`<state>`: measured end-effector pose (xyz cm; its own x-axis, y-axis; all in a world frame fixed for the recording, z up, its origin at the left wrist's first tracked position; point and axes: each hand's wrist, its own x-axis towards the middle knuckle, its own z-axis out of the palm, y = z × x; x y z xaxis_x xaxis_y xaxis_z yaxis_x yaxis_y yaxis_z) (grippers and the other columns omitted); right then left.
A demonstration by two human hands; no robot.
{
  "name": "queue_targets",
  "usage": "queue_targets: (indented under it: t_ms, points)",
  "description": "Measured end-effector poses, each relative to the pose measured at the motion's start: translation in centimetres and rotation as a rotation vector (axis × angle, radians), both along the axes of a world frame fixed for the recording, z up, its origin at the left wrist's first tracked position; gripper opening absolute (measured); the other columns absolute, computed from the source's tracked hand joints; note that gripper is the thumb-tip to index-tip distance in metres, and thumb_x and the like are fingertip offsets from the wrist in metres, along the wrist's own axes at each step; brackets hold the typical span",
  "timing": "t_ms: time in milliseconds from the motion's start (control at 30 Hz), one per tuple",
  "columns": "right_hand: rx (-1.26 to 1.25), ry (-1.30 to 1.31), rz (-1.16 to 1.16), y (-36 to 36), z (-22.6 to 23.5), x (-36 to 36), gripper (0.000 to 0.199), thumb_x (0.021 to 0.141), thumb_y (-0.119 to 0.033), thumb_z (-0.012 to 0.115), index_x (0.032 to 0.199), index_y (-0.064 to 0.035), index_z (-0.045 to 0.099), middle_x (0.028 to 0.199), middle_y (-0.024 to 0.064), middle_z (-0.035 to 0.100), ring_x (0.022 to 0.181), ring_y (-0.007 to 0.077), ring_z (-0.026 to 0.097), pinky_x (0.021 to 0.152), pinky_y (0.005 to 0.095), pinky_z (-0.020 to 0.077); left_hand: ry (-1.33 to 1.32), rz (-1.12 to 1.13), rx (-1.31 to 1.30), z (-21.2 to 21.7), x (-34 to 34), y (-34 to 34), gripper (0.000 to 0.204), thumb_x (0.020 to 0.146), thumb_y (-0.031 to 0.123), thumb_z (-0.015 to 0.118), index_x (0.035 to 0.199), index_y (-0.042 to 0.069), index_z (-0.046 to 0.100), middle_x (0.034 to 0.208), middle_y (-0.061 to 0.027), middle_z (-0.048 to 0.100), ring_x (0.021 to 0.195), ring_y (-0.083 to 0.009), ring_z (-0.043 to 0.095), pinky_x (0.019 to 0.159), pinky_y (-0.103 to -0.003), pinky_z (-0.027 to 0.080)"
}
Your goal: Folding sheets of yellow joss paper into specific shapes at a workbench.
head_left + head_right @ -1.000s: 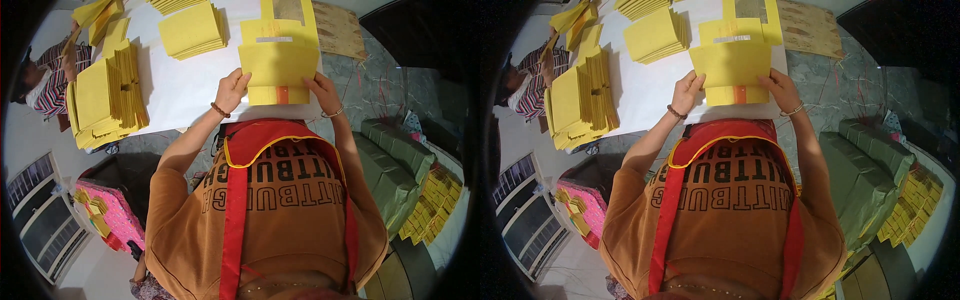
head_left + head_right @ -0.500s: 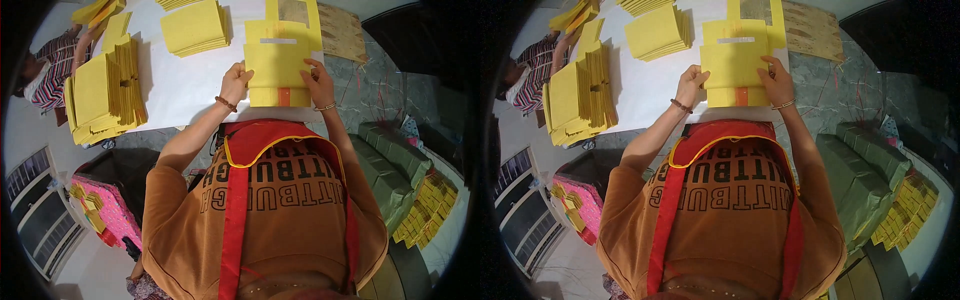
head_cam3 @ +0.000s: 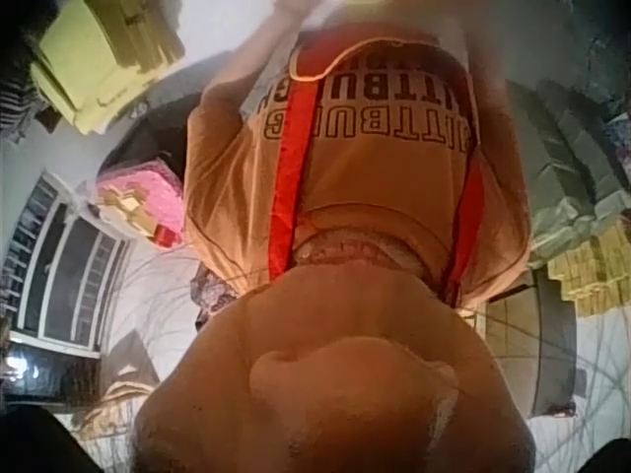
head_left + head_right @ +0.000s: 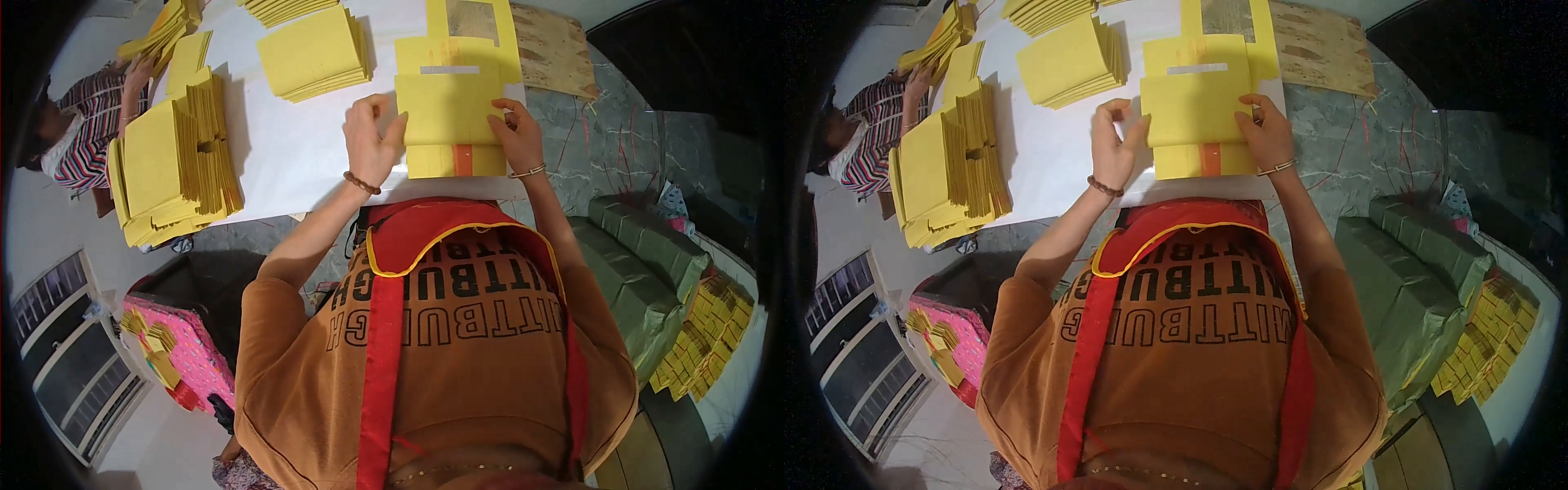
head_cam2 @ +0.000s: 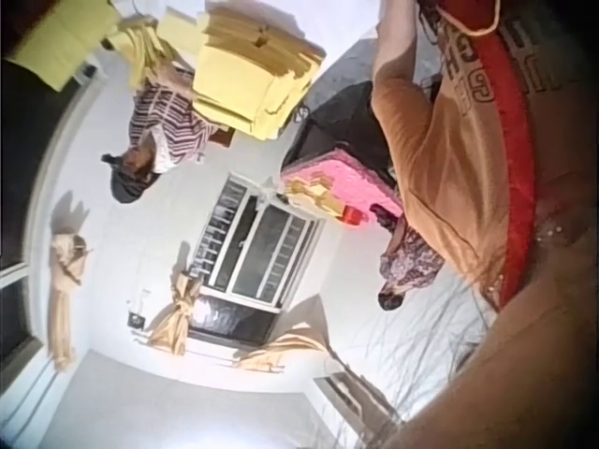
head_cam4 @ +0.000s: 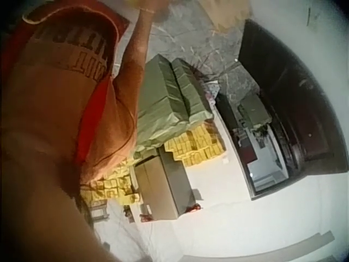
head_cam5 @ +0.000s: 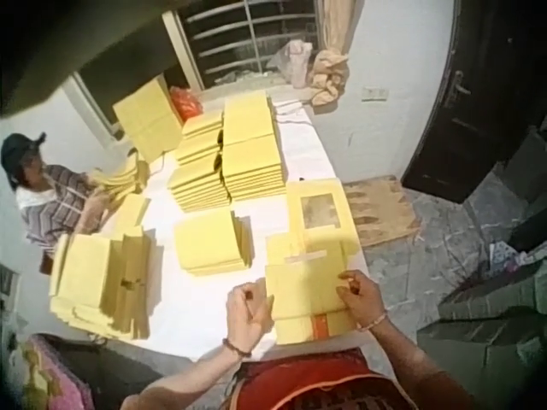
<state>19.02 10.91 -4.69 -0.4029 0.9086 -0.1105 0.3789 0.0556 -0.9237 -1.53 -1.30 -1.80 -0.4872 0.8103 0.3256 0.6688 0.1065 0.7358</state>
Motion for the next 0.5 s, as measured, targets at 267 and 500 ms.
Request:
queue_targets:
  t_ms: [267, 500]
  points:
    - [0.025, -0.031, -0.008, -0.1, -0.1, 0.1, 0.025, 0.076, -0.014, 0.062, 0.099, -0.004, 0.059, 0.053, 0.0019, 0.049, 0.049, 0.0078, 0.043, 0.047, 0.024, 0.0364, 0.445, -0.469, -0.088, -0.5, 3.5, 3.7, 0.044, 0.082, 0.022, 0.056, 0.122, 0.009, 0.047, 0.125, -0.0145, 0.043, 0.117, -0.0338, 0.037, 0.097, -0.044, 0.029]
    - [0.546, -0.237, 0.044, -2.0, 0.1, 0.5, 0.019, 0.076, -0.018, 0.065, 0.092, -0.0081, 0.061, 0.091, 0.0081, 0.057, 0.083, 0.0174, 0.054, 0.066, 0.0304, 0.0417, 0.542, -0.447, -0.161, -2.5, 3.8, 3.6, 0.045, 0.083, 0.03, 0.054, 0.124, 0.012, 0.046, 0.13, -0.0148, 0.038, 0.121, -0.0335, 0.032, 0.098, -0.046, 0.026]
